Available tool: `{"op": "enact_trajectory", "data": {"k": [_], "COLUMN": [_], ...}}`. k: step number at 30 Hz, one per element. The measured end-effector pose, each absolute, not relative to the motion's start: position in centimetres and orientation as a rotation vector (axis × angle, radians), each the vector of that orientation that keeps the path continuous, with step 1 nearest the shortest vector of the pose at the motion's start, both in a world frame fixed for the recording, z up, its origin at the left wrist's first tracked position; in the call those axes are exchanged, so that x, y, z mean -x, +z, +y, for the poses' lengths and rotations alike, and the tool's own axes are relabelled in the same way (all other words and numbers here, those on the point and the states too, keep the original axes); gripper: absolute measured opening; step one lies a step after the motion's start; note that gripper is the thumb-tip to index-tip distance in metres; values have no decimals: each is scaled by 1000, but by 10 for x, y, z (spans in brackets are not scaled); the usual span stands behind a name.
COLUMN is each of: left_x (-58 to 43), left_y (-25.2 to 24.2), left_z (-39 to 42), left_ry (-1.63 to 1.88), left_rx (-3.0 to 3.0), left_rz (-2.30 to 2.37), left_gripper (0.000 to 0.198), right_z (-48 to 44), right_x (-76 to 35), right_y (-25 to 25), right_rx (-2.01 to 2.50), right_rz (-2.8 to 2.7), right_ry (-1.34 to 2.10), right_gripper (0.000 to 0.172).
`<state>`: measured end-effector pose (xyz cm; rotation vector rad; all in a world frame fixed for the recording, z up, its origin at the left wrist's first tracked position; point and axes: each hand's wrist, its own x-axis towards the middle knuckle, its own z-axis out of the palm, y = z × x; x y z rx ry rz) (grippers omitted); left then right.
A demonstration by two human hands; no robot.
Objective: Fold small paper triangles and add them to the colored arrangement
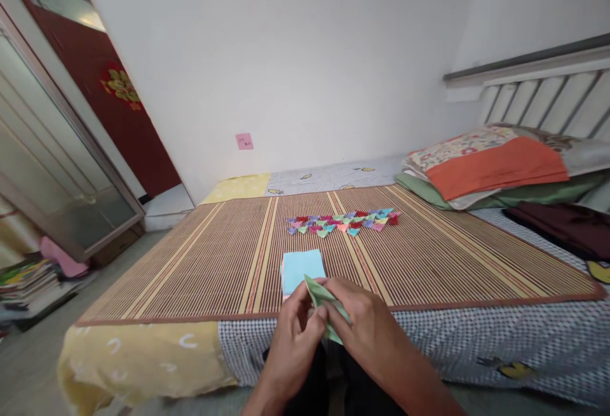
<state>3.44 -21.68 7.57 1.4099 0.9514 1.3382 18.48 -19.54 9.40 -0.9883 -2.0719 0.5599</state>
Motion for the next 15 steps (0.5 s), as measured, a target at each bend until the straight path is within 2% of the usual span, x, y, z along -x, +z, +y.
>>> {"op": "enact_trajectory", "data": {"k": [8, 12, 15], "left_x": [-35, -47, -52], "left_y": [81, 81, 74], "left_z": [-223, -223, -219], "left_ry": [1305, 1321, 1364], "left_rx": [-1392, -1297, -1295], "left_rz": [928, 1036, 1127], "left_gripper": [38, 45, 41], "right_z": [-194, -195, -198], "right_x": [-195, -191, -185], "right_y": [97, 88, 80], "right_rx": [1048, 1074, 1059], "right_rz": [-1978, -1959, -2017], "right_ry": [576, 416, 278], "right_gripper": [18, 18, 19]}}
